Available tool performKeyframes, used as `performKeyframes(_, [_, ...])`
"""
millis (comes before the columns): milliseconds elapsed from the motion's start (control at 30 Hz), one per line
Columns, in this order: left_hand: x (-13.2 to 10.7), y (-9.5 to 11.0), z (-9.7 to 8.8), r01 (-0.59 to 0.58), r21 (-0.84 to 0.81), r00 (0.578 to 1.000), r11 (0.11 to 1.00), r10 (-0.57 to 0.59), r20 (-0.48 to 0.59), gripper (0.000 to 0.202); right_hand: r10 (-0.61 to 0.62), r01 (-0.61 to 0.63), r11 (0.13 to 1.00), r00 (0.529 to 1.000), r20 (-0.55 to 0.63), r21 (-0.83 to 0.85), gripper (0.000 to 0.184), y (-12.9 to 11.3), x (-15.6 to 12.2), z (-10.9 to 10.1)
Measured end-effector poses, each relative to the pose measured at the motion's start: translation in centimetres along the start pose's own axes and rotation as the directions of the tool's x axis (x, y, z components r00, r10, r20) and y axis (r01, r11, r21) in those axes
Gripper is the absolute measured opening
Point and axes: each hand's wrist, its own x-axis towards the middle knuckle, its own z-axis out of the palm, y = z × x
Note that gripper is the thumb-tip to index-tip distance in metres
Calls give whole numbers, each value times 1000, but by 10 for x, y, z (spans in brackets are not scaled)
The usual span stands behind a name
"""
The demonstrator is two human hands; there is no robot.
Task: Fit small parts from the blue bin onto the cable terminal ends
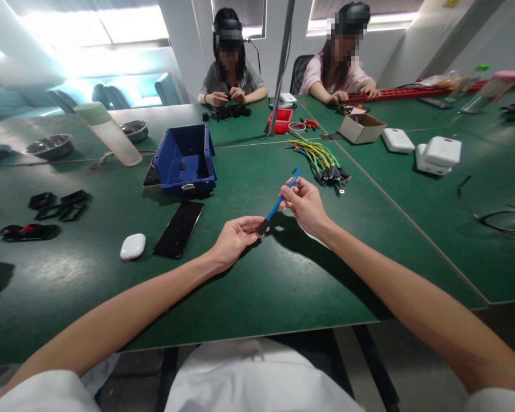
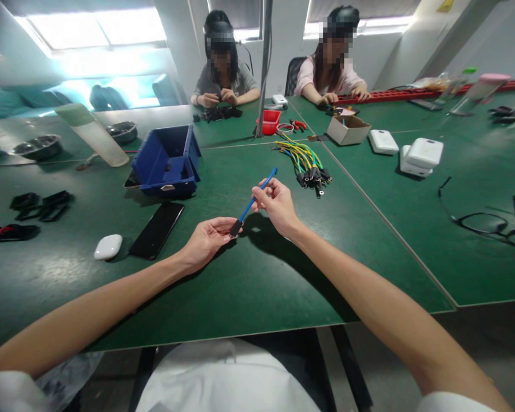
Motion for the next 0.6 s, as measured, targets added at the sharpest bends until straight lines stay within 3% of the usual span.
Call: performKeyframes(600, [0, 3, 2, 35, -91, 999, 995, -38, -26, 38, 23, -22, 999, 999, 24, -22, 44, -1, -2, 0])
